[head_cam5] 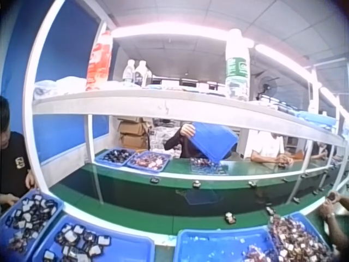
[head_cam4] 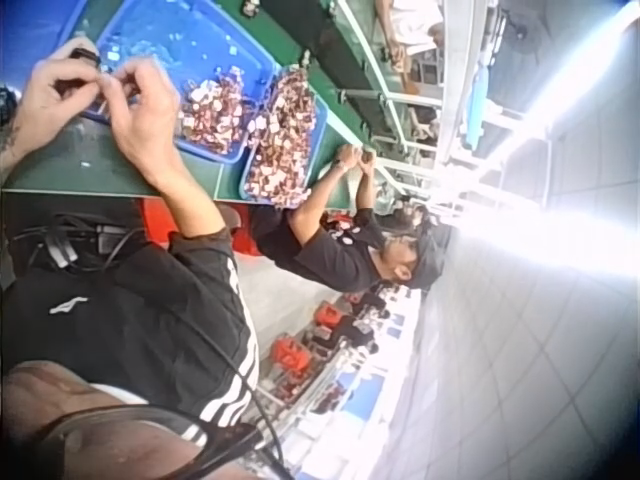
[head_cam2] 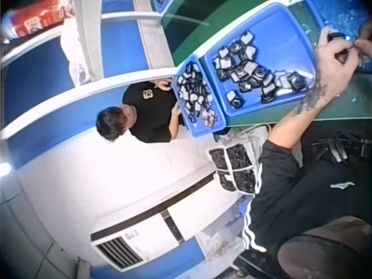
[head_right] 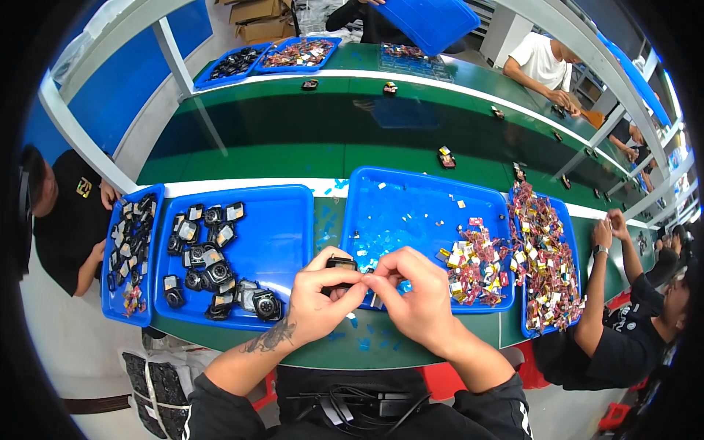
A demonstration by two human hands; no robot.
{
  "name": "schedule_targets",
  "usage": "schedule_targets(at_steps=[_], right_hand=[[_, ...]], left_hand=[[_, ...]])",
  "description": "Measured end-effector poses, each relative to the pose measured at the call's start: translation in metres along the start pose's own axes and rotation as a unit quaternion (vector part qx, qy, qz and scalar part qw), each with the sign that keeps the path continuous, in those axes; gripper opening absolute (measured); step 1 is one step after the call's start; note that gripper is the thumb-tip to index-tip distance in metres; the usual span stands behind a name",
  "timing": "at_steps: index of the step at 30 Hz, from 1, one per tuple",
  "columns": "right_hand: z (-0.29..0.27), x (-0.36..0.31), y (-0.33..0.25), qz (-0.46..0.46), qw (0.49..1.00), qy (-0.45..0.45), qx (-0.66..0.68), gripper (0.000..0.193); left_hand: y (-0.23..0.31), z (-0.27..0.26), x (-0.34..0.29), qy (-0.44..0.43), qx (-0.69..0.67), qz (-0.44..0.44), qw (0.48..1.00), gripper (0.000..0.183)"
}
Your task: The recorder performs a manual sorting and assembly task of small electronic camera modules on a factory production line.
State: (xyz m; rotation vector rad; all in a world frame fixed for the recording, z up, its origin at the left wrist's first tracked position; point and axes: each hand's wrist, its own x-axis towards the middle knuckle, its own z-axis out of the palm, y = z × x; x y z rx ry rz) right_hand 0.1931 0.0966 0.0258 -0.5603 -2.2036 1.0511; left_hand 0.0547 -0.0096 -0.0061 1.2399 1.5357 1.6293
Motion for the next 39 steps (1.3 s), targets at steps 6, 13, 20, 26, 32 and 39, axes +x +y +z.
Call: schedule_targets(at_steps=[6, 13, 20, 26, 32, 39], right_hand=[[-0.013, 0.001, 0.016, 0.003, 0.987, -0.017, -0.161, 0.025], [-0.014, 0.0, 0.025, 0.039, 0.989, -0.102, 0.094, 0.03], [-0.013, -0.005, 0.027, 0.035, 0.974, 0.004, 0.223, 0.015], [-0.004, 0.002, -0.003, -0.011, 0.999, 0.027, -0.036, 0.016], [0.01, 0.009, -0.012, -0.025, 0.998, 0.011, -0.061, 0.012], [0.015, 0.01, -0.007, -0.022, 0.997, 0.03, -0.073, 0.01]], left_hand=[[-0.004, -0.002, 0.008, 0.003, -0.11, -0.045, 0.993, 0.01], [-0.007, -0.006, 0.007, -0.102, -0.211, -0.157, 0.959, 0.015], [-0.013, -0.01, 0.01, -0.1, -0.159, -0.122, 0.975, 0.031], [-0.005, -0.008, 0.009, -0.051, -0.123, -0.037, 0.99, 0.053], [-0.007, -0.003, 0.006, -0.063, -0.141, -0.045, 0.987, 0.053], [-0.009, -0.005, 0.006, -0.096, -0.232, -0.076, 0.965, 0.05]])
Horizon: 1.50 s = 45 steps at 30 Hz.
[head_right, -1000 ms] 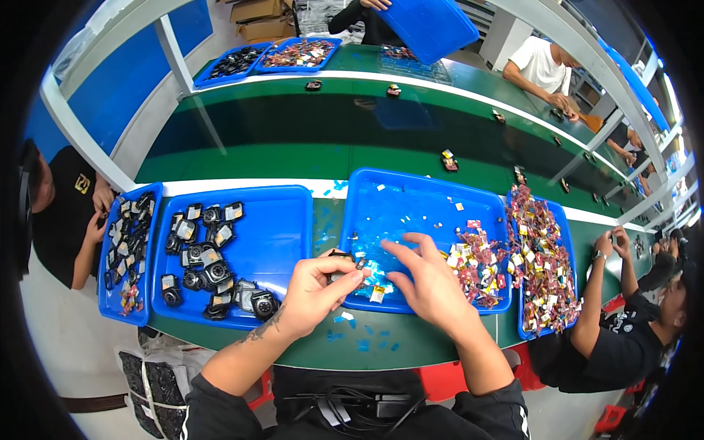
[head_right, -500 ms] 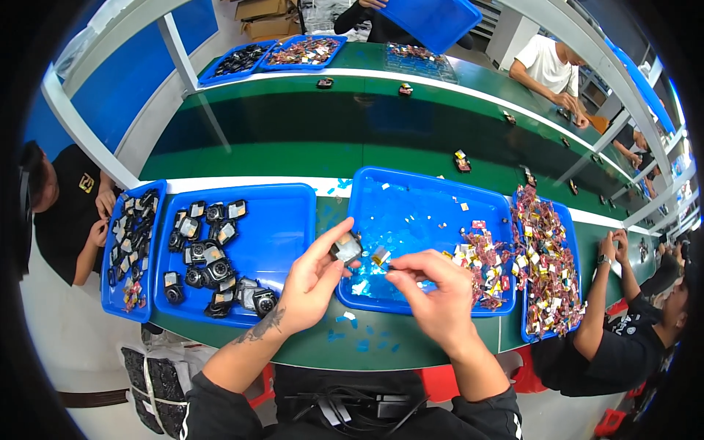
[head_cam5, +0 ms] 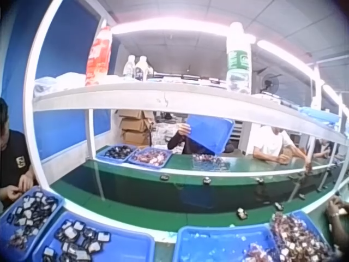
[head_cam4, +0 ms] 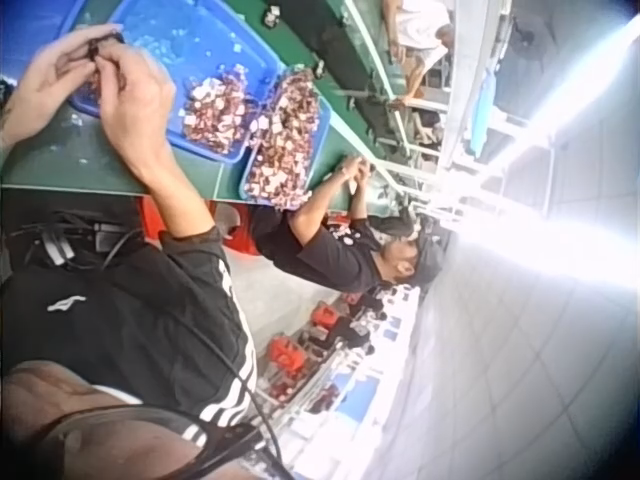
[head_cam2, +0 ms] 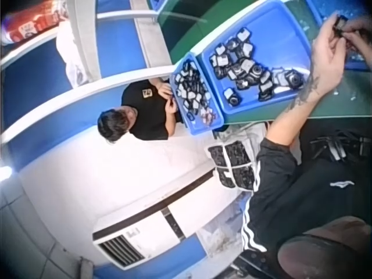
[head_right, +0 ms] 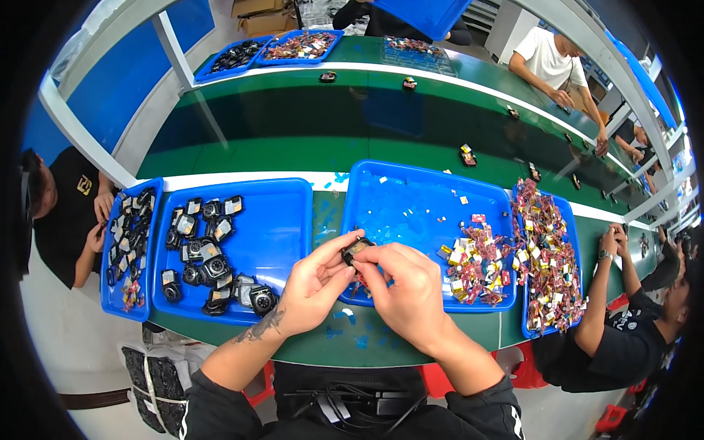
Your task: The recorder performs a manual sorting and assembly task of small electronic camera modules on a factory production line.
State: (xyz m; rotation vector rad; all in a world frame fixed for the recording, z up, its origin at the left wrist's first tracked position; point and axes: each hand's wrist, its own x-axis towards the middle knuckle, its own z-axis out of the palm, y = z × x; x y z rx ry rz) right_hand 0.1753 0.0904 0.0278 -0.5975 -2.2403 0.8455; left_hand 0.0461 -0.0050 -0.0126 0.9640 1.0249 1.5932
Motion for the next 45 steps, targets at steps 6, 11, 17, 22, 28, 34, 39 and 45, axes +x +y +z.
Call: schedule_targets(at_steps=[6, 11, 17, 22, 28, 34, 39, 45], right_hand=[[0.003, 0.001, 0.001, 0.007, 1.0, 0.004, 0.013, 0.009], [0.002, 0.001, 0.003, 0.021, 1.0, -0.004, 0.002, 0.009], [-0.005, 0.004, 0.005, -0.053, 0.994, 0.015, -0.089, 0.019], [-0.002, -0.001, 0.02, 0.069, 0.99, 0.036, 0.121, 0.029], [-0.007, -0.02, 0.013, 0.234, 0.918, -0.06, 0.314, 0.016], [-0.016, -0.017, 0.013, 0.228, 0.903, -0.059, 0.36, 0.012], [-0.018, -0.017, 0.011, 0.225, 0.898, -0.059, 0.374, 0.01], [-0.014, -0.022, 0.017, 0.172, 0.926, -0.033, 0.334, 0.013]], left_hand=[[0.002, 0.0, -0.001, 0.002, -0.021, -0.018, 1.0, 0.049], [0.0, 0.001, -0.001, 0.004, -0.008, -0.021, 1.0, 0.048], [0.007, 0.0, -0.001, -0.008, 0.039, -0.033, 0.999, 0.046], [0.007, 0.0, 0.002, 0.017, -0.037, -0.003, 0.999, 0.048], [0.012, 0.005, 0.003, 0.057, -0.063, 0.033, 0.996, 0.05], [0.016, -0.001, 0.001, 0.057, 0.377, 0.2, 0.902, 0.032], [0.01, 0.001, 0.002, 0.093, 0.429, 0.278, 0.855, 0.022], [0.013, 0.002, -0.002, 0.041, 0.33, 0.114, 0.936, 0.018]])
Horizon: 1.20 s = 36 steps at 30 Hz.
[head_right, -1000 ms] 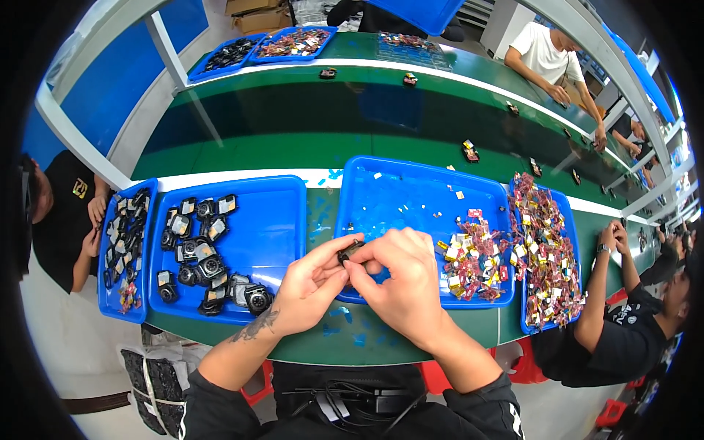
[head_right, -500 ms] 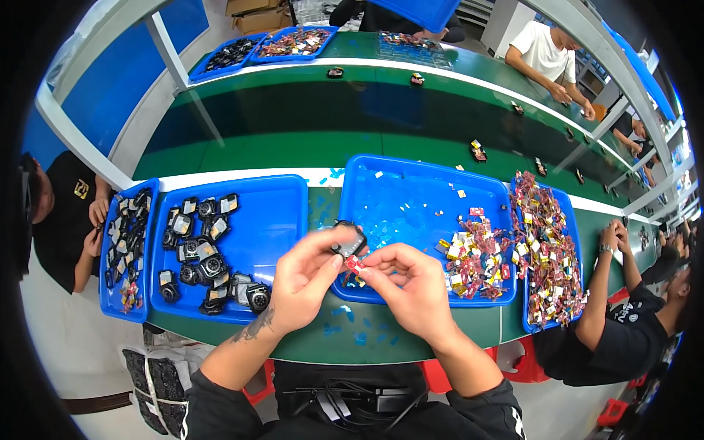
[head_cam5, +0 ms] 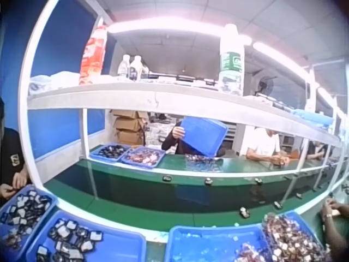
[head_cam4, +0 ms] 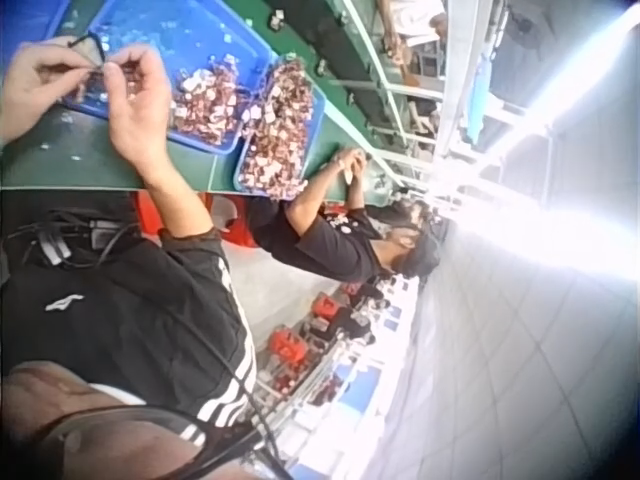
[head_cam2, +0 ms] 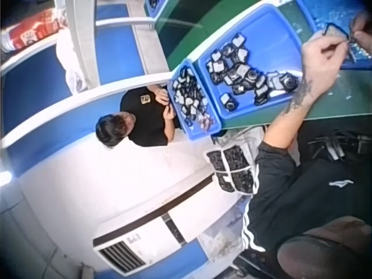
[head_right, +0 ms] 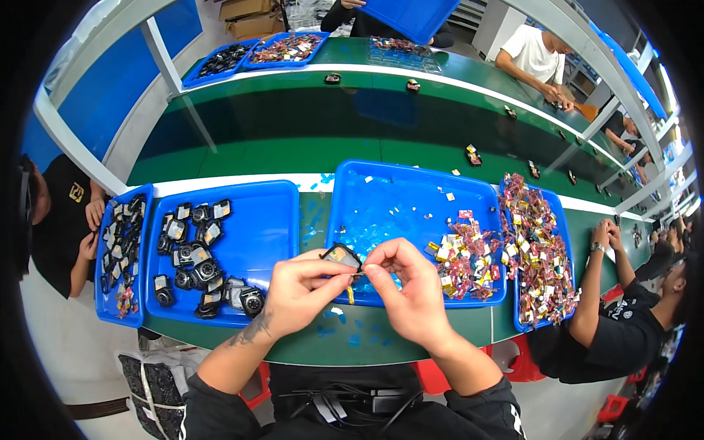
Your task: The recorder performs a manual sorting and assembly task of small electronic camera modules on a factory production line.
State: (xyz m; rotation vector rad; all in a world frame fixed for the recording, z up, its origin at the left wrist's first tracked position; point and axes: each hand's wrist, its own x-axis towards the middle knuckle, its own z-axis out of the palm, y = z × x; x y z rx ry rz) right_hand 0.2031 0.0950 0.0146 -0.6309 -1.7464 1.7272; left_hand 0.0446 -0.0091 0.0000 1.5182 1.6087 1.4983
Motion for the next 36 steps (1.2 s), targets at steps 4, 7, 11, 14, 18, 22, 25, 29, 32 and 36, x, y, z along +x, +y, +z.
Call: schedule_targets(at_steps=[4, 7, 11, 14, 18, 22, 25, 29, 32, 36], right_hand=[[0.011, -0.002, 0.0, -0.091, 0.994, 0.058, -0.028, 0.026], [0.01, -0.003, 0.0, -0.098, 0.993, 0.053, -0.032, 0.033], [0.012, -0.003, 0.0, -0.072, 0.988, 0.062, -0.119, 0.033], [0.011, 0.001, 0.0, -0.073, 0.983, 0.059, -0.159, 0.033], [0.01, 0.004, 0.003, -0.086, 0.981, 0.066, -0.162, 0.035], [0.009, 0.004, 0.002, -0.093, 0.973, 0.072, -0.196, 0.037], [0.014, 0.008, -0.003, -0.075, 0.975, 0.066, -0.198, 0.038], [0.019, 0.011, 0.002, -0.091, 0.964, 0.045, -0.248, 0.038], [0.02, 0.018, 0.006, -0.061, 0.976, 0.006, -0.209, 0.04], [-0.022, 0.115, 0.001, -0.112, 0.955, -0.037, -0.27, 0.044]], left_hand=[[-0.01, 0.004, -0.001, -0.04, -0.372, -0.237, 0.897, 0.019], [-0.013, 0.005, -0.001, -0.036, -0.423, -0.262, 0.867, 0.019], [-0.008, 0.005, -0.001, -0.031, -0.357, -0.237, 0.903, 0.024], [-0.008, 0.006, -0.001, -0.015, -0.344, -0.21, 0.915, 0.028], [-0.003, 0.007, -0.002, -0.009, -0.336, -0.176, 0.925, 0.031], [0.0, 0.01, -0.003, -0.005, -0.326, -0.167, 0.93, 0.032], [0.0, 0.01, -0.002, -0.011, -0.292, -0.13, 0.947, 0.034], [0.001, 0.013, -0.004, 0.042, -0.297, -0.138, 0.944, 0.05], [-0.003, 0.009, -0.004, 0.055, -0.32, -0.164, 0.932, 0.068], [-0.005, -0.034, -0.003, 0.015, 0.061, -0.043, 0.997, 0.052]])
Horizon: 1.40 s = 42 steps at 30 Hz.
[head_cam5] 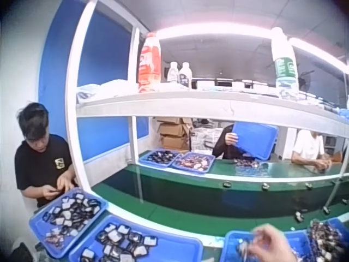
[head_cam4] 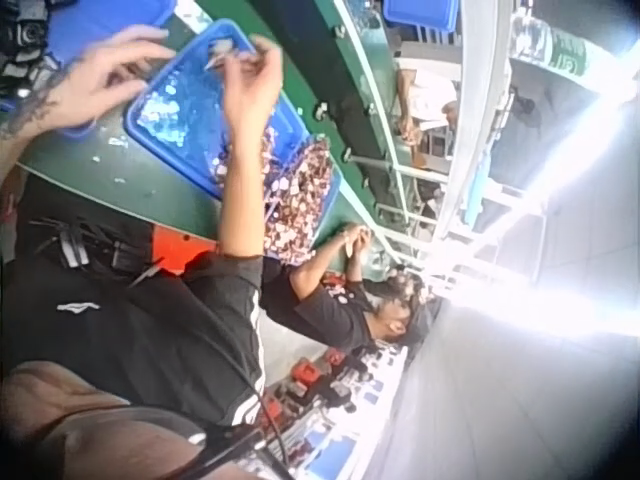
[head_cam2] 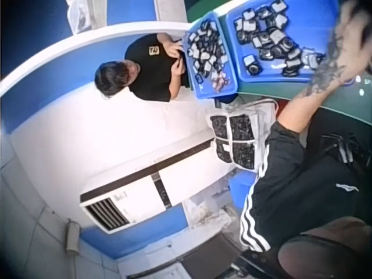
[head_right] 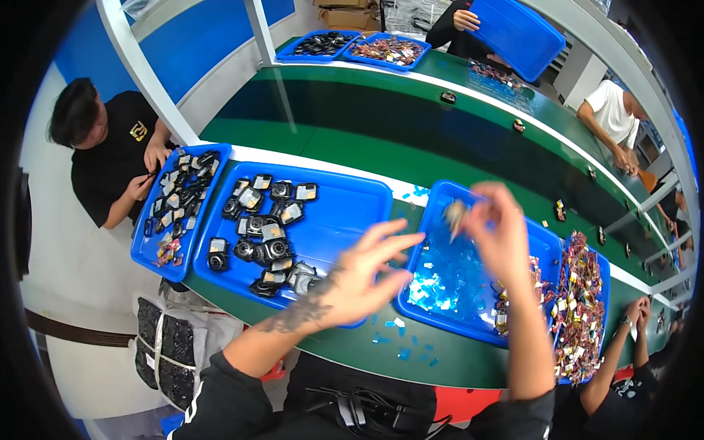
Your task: The recorder performs a manual sorting and assembly task of small electronic camera modules on a factory production line.
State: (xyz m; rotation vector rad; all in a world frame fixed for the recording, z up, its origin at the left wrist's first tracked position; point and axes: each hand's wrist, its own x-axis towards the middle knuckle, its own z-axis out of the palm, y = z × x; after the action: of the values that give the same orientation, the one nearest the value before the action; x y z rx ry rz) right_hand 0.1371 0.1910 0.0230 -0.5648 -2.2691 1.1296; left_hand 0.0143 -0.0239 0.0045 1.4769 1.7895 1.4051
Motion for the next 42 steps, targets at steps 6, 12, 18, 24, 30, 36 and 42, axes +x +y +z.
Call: schedule_targets(at_steps=[6, 12, 18, 24, 30, 36, 42], right_hand=[[-0.023, 0.111, 0.123, 0.197, 0.96, 0.067, -0.187, 0.056], [-0.033, 0.106, 0.137, 0.225, 0.943, 0.108, -0.222, 0.049], [-0.092, 0.073, 0.108, 0.157, 0.963, 0.124, -0.181, 0.025], [-0.136, 0.005, 0.079, 0.069, 0.928, -0.117, -0.347, 0.013], [-0.104, -0.046, 0.071, 0.078, 0.89, -0.134, -0.429, 0.021], [-0.103, -0.058, 0.062, 0.119, 0.924, -0.101, -0.35, 0.019], [-0.08, -0.084, 0.019, 0.048, 0.99, 0.115, -0.069, 0.013]], left_hand=[[-0.002, -0.103, -0.051, 0.037, 0.496, -0.119, 0.859, 0.041], [-0.019, -0.107, -0.059, 0.0, 0.48, -0.059, 0.875, 0.043], [-0.027, -0.103, -0.032, -0.064, 0.591, -0.003, 0.804, 0.048], [-0.013, -0.09, -0.004, 0.106, -0.154, -0.125, 0.974, 0.041], [0.01, -0.016, 0.03, -0.011, -0.623, -0.231, 0.747, 0.038], [0.006, 0.018, 0.031, -0.008, -0.528, -0.192, 0.827, 0.025], [-0.001, 0.024, 0.028, 0.066, -0.291, -0.127, 0.946, 0.021]])
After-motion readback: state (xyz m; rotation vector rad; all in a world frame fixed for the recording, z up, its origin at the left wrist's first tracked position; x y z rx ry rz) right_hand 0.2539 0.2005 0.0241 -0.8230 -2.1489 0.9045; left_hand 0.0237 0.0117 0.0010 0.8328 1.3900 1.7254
